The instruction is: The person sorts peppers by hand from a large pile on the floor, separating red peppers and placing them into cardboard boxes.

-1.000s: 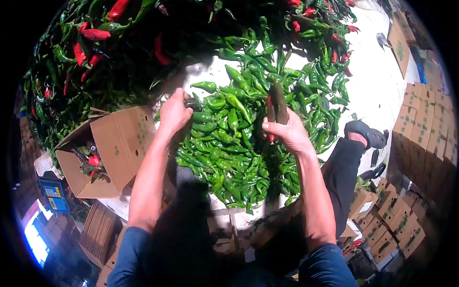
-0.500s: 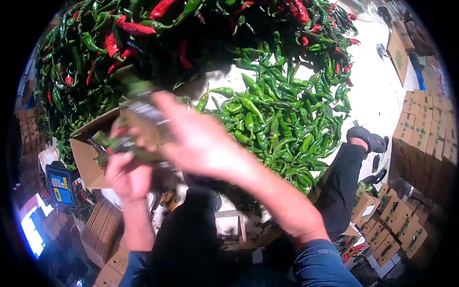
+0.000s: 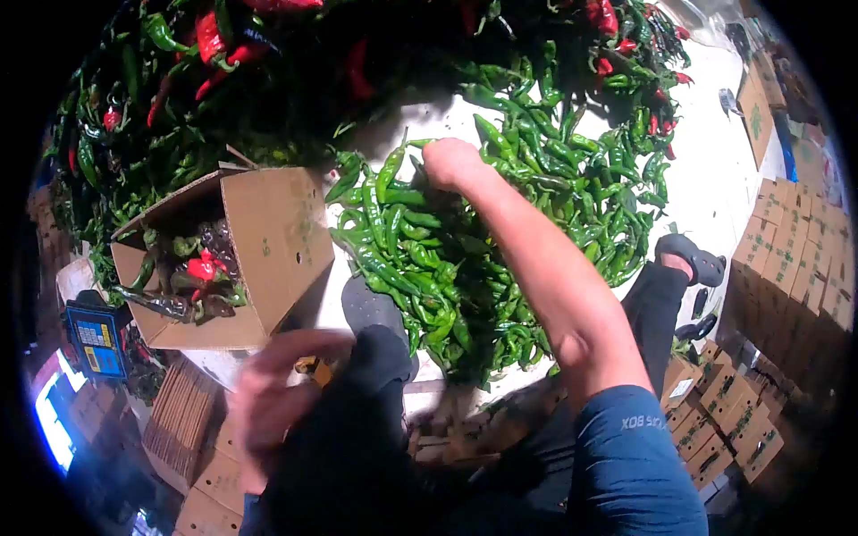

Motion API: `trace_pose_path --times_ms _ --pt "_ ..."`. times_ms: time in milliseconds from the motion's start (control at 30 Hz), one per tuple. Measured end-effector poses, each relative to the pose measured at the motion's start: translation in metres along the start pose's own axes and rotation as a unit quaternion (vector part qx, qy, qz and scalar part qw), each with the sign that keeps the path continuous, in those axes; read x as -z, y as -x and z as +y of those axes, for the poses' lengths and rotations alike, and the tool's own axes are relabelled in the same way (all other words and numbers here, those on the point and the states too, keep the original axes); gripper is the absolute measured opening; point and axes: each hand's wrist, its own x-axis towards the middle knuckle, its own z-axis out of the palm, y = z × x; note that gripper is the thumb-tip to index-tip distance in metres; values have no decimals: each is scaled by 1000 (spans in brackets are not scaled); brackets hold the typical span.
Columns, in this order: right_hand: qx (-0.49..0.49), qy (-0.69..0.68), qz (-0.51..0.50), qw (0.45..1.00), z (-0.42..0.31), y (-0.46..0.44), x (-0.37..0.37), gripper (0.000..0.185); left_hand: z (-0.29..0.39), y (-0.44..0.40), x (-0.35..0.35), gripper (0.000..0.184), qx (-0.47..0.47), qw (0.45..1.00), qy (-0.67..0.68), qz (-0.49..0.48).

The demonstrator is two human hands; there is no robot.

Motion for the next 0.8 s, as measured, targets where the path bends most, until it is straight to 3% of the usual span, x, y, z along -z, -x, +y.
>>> trace_pose_path --times_ms 33,67,133,233,400,500,567,700,800 --pt "-6 33 -2 999 -5 0 -2 24 -27 -24 -14 44 -49 996 -44 -63" --pt "-6 36 -4 999 -10 -1 -2 25 -56 -41 -33 42 8 996 33 -86" --pt "16 67 -16 998 -21 0 4 25 -118 -64 -52 36 -17 995 -58 -82" --pt "58 137 -30 988 -23 -9 -4 25 -166 -65 -58 35 92 994 -53 -27" --pt "65 115 7 991 -16 -5 -14 22 -207 -62 -55 33 165 982 2 93" --pt "-11 -52 72 996 8 -13 -22 23 -216 -68 -59 31 167 974 64 142" --pt "-26 -318 254 913 28 5 -11 24 -218 -73 -63 30 171 967 98 159" --pt "-12 -556 255 791 55 104 28 20 -218 -79 -56 30 150 967 50 200" --pt "-63 -548 211 807 44 194 7 20 -238 -95 -56 31 111 947 -70 292"
